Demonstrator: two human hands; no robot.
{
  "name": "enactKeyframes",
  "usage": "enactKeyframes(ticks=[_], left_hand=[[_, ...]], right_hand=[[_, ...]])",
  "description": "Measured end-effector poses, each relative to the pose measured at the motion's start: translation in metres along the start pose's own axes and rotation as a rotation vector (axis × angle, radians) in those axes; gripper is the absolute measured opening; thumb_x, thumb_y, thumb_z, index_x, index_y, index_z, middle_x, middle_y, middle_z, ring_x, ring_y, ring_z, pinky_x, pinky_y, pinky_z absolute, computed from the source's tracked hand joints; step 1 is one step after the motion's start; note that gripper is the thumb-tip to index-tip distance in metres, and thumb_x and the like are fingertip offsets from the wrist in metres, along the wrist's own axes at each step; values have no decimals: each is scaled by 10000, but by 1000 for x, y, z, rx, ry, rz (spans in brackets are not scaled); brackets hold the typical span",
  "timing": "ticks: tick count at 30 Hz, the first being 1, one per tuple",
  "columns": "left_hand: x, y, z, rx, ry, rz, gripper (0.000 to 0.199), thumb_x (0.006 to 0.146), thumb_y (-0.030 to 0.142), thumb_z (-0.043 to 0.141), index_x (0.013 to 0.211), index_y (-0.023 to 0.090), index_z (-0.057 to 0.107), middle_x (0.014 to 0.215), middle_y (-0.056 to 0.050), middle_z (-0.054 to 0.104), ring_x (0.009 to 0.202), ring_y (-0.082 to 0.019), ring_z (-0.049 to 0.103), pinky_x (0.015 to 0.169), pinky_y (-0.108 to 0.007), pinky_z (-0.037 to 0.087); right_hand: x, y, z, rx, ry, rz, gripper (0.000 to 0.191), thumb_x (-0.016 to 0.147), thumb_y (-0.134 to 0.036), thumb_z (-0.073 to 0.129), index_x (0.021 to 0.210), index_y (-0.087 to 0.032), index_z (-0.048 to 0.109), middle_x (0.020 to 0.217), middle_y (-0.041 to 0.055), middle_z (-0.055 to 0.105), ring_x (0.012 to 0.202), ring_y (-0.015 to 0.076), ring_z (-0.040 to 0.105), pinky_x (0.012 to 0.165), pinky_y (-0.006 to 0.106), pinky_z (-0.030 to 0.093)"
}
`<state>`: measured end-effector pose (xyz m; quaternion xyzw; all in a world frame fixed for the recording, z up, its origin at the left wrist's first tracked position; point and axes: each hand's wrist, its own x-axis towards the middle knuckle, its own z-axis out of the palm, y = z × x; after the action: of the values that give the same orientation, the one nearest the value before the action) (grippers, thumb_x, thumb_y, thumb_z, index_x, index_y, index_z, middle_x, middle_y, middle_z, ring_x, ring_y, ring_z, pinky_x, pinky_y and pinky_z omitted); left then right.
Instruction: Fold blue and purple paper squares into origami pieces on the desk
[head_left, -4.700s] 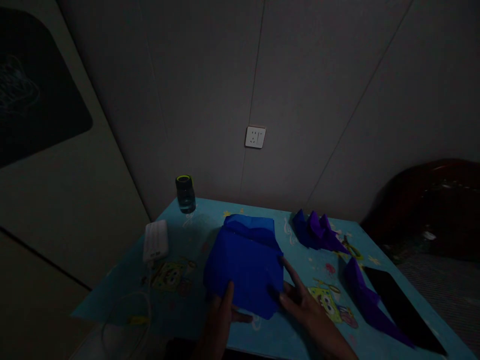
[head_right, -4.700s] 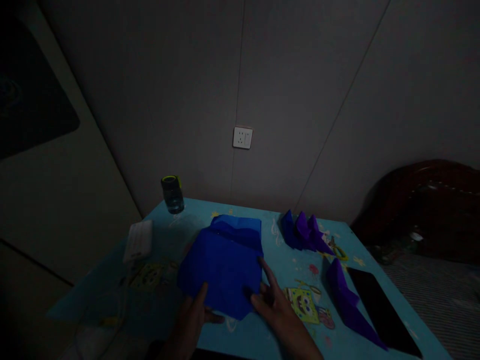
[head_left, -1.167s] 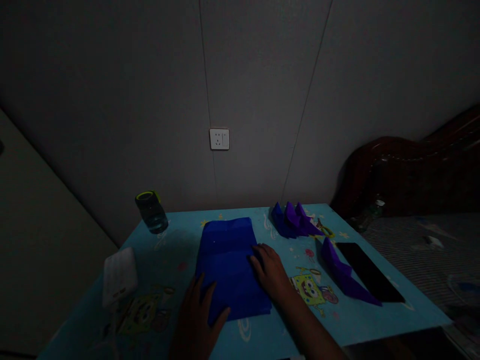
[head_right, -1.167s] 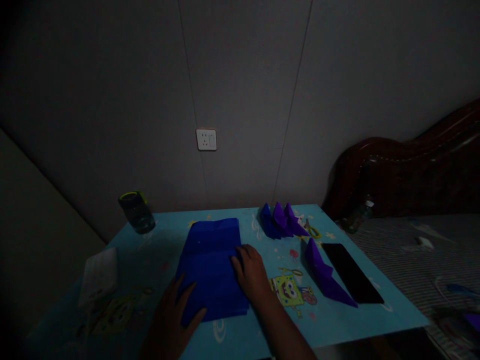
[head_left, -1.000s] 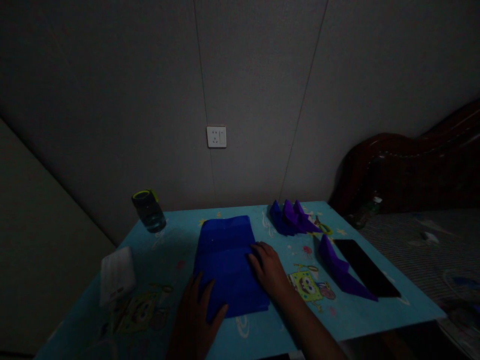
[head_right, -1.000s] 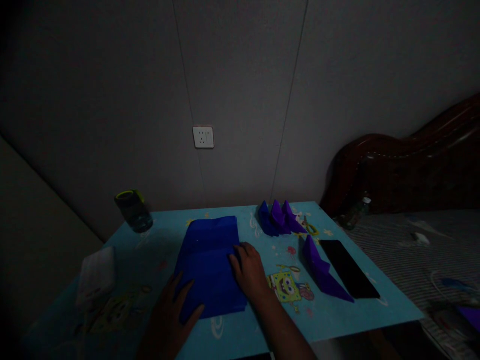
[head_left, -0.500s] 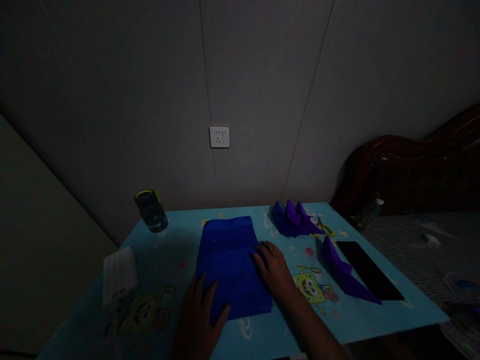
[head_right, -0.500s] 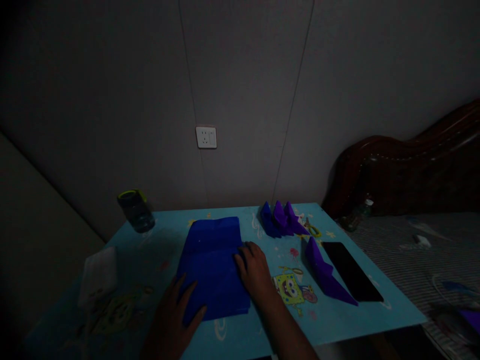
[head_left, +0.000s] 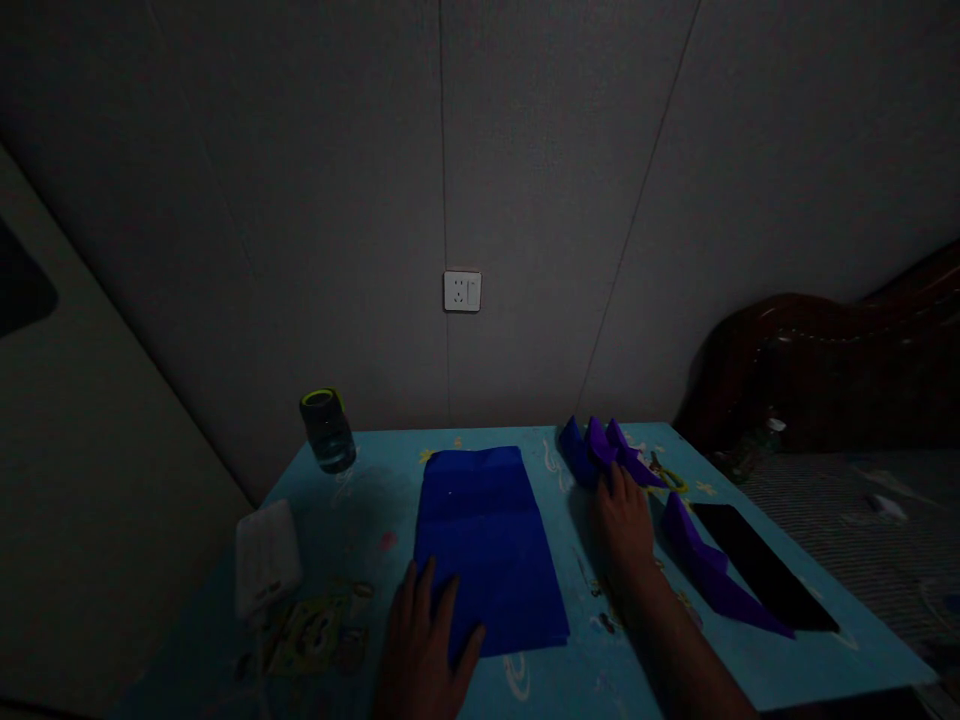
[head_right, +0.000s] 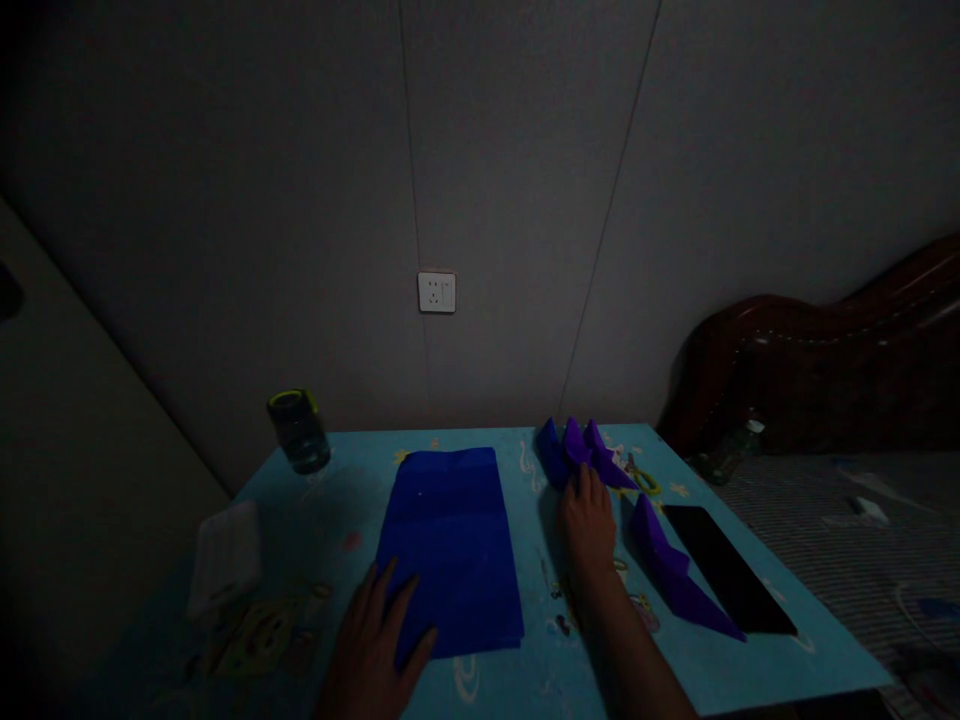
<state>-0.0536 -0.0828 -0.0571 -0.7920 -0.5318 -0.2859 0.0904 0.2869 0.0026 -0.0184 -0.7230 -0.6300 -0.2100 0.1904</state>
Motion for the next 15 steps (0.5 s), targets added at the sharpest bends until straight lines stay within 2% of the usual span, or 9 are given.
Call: enactKeyframes(ticks=[8,15], left_hand=[[-1,0,0,-10,-5,-20,497,859,483,575,1294,244,582,1475,-113,443,1361,-365,387,1023,-541,440],[1,2,-4,2,-25,-18,482,868,475,569,1288,239,586,1465,-117,450,1370,-363,379,1023,-527,453]], right_hand=[[1,-3,11,35,-27,-9,281,862,-229,523,1088,-125,652,1342,220,544,1305,369,430,1041,511,369],[9,-9,14,116,-41,-26,282,880,-256,526,1096,-138,663,1341,217,549,1276,370,457,1030,502,366]])
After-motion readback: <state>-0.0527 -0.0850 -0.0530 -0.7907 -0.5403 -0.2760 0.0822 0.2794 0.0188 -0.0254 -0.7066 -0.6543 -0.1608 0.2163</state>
